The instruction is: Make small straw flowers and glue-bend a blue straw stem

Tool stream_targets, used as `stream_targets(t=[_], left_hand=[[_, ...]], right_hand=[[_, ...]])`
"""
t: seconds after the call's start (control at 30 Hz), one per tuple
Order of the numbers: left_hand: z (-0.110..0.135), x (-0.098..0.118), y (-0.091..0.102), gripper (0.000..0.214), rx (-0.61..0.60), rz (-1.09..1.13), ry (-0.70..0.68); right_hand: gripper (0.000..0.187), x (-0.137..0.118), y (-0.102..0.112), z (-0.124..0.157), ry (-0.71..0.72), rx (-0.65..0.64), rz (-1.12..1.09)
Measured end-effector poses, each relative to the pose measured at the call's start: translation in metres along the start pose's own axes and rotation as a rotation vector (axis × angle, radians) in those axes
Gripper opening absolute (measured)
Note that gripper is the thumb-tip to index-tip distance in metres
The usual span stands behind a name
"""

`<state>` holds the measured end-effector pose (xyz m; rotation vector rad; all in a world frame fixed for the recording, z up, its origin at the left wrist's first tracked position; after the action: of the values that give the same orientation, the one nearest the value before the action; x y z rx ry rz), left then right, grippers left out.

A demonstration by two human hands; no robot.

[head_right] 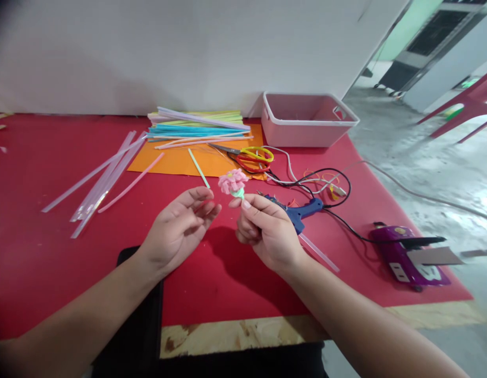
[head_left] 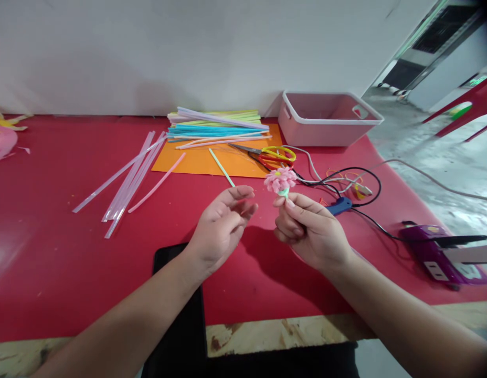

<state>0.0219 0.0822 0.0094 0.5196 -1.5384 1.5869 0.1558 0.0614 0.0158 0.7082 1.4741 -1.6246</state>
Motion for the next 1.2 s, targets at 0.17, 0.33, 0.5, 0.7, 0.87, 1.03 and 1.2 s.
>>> stream_targets(t=[0.17, 0.33, 0.5, 0.7, 0.87, 1.03, 1.2], left_hand=[[0.001, 0.001, -0.002, 0.041, -0.019, 0.052, 0.025], [0.002, 0.000, -0.003, 0.022, -0.044, -0.021, 0.045], [0.000, 0.000, 0.000, 0.034, -0.034, -0.125, -0.016], [0.003, -0.001, -0.008, 0.043, -0.150, -0.128, -0.013], [0.002, 0.005, -0.004, 0.051, -0.130, -0.221, -0.109], [0.004, 0.018, -0.004, 0.034, -0.090, -0.349, -0.252], [0.008, 0.024, -0.006, 0.032, -0.075, -0.423, -0.349]], right_hand=[[0.012, 0.001, -0.002, 0.001, -0.012, -0.024, -0.013], [0.012, 0.002, -0.006, 0.002, -0.017, -0.071, -0.021], [0.012, 0.009, -0.012, 0.005, -0.104, -0.117, -0.041], [0.015, 0.024, -0.019, 0.010, -0.249, -0.197, -0.089], [0.015, 0.032, -0.021, 0.014, -0.303, -0.238, -0.075], [0.020, 0.030, -0.023, 0.015, -0.245, -0.296, 0.086], [0.029, 0.027, -0.021, 0.015, -0.161, -0.273, 0.261]])
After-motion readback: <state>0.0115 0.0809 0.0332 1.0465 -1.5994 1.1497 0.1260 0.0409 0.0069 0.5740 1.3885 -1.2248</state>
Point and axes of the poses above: each hand's wrist, its own z-axis away from the middle knuckle, its own y-axis out of the back of the hand, x = y × z, the point moved 8 cm from there along -z, towards the middle knuckle, and after that the axes turned 3 degrees about -z, right-handed, at the moved point
